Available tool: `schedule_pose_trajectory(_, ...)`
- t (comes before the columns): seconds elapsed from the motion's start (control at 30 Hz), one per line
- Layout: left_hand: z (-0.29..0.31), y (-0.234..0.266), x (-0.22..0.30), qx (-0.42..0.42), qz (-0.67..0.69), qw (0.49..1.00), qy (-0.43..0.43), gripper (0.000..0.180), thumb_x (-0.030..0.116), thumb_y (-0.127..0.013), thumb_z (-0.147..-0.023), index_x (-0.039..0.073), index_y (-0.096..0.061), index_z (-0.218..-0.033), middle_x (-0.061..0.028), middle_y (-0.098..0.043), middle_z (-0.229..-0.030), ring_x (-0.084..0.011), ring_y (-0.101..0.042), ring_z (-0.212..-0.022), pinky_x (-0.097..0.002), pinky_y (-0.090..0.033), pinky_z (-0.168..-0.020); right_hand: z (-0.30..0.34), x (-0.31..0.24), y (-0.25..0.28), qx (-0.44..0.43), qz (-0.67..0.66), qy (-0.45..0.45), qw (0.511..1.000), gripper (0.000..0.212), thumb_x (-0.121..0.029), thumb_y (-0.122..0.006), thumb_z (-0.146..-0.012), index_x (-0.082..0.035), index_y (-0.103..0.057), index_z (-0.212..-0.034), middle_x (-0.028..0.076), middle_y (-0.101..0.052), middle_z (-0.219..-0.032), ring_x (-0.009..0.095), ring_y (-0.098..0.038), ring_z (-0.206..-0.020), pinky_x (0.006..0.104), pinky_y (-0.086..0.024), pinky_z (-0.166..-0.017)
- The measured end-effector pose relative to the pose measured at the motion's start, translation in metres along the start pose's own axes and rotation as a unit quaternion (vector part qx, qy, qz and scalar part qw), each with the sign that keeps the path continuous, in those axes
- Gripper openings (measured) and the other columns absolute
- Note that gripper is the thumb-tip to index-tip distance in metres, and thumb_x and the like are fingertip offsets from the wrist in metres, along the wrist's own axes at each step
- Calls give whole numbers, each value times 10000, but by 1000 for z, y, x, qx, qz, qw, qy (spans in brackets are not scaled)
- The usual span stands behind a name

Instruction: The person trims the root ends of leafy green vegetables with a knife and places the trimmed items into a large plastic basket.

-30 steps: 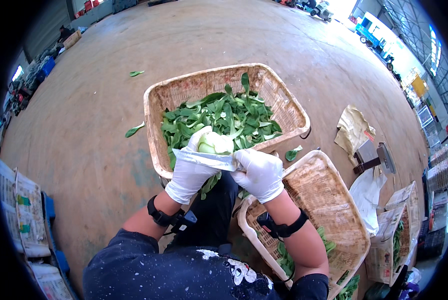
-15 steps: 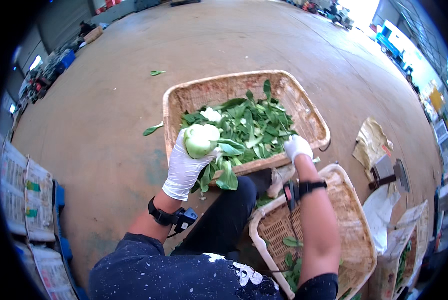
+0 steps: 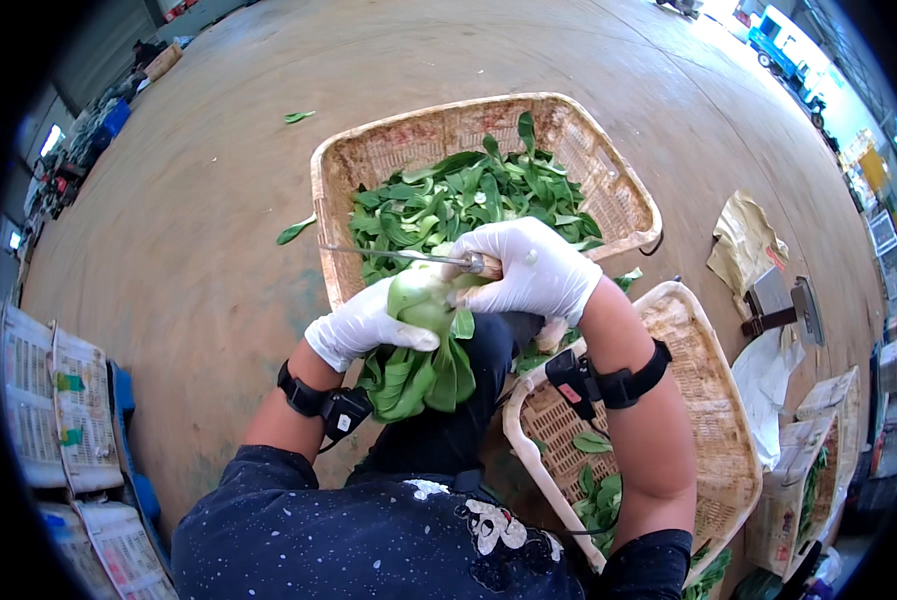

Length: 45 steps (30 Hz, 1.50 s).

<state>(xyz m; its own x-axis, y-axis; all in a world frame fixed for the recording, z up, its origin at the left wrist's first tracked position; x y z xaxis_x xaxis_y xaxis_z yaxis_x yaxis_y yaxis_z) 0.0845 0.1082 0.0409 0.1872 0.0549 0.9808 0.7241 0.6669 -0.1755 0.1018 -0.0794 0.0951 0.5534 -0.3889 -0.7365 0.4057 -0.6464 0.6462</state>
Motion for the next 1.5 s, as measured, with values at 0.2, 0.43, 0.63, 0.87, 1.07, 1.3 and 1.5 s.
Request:
schedule_pose_trajectory(0.2, -4, -2, -13, 140, 51, 988, -36, 697, 430, -645, -860, 30, -407, -1380, -99, -522, -1288, -208, -515, -1175, -361, -421, -1015, 10, 7, 33, 475, 66, -206, 853, 407, -255, -755, -803, -49, -655, -1139, 58, -689, -806, 101, -560, -630, 289, -487, -615)
schedule_pose_trajectory(0.43, -13, -36, -32, 169, -67, 963, -201, 415, 220, -487, -1000, -4, -448, -1347, -86, -552, -1276, -169, -513, -1176, -315, -388, -1018, 72, -5, -76, 404, -281, -139, 859, 760, -100, -831, -727, 18, -440, -1367, 98, -602, -1196, 139, -581, -1070, 280, -463, -941)
schedule_pose_trajectory(0.63, -27, -4, 0, 265, -21, 963, -40, 240, 202, -505, -992, 2, -589, -1094, -42, -625, -891, -97, -566, -735, -247, -470, -697, 115, -5, -86, 343, -476, -71, 806, 692, -71, -785, -761, -9, -442, -1358, 66, -585, -1230, 154, -564, -1120, 307, -445, -976)
schedule_pose_trajectory(0.87, -15, -59, -21, 24, -270, 953, -137, 1022, 295, -832, -709, -21, -235, -1477, -207, -312, -1488, -265, -289, -1386, -370, -214, -1144, 106, -27, -97, 484, -342, -113, 797, 673, -21, -688, -848, 17, -357, -1432, 132, -502, -1348, 144, -538, -1134, 272, -443, -960)
schedule_pose_trajectory(1.07, -11, -54, -64, -5, 120, 990, -75, 483, 234, -701, -827, 30, -525, -1228, -49, -648, -1057, -168, -601, -1008, -314, -440, -955, 120, -27, -71, 454, -104, -240, 852, 330, -17, -637, -863, -43, -633, -1192, 68, -712, -998, 98, -667, -795, 244, -527, -696)
schedule_pose_trajectory(1.3, -8, -46, -44, 5, -180, 971, -158, 431, 160, -718, -812, 68, -575, -1209, -41, -630, -1134, -168, -586, -1040, -325, -466, -925, 95, -52, -46, 242, 345, -37, 906, 471, -149, -730, -635, -168, -661, -1100, 14, -511, -634, 197, -573, -578, 328, -455, -501)
schedule_pose_trajectory(1.5, -6, -30, -51, -54, -257, 958, -112, 522, 193, -729, -824, 127, -540, -1305, -27, -612, -1241, -157, -556, -1170, -325, -424, -1025, 79, -56, -40, 181, 451, 18, 874, 524, -217, -738, -619, -178, -636, -1132, -22, -486, -637, 156, -549, -584, 311, -430, -484)
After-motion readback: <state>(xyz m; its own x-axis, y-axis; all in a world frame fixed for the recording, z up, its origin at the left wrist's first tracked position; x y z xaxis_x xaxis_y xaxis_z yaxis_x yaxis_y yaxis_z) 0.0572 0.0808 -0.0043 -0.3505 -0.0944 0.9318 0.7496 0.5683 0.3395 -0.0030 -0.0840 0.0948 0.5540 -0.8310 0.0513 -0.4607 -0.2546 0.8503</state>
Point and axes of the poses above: each hand's wrist, its own z-axis away from the middle knuckle, its own y-axis out of the back of the hand, x = y × z, the point moved 4 cm from there along -z, towards the middle knuckle
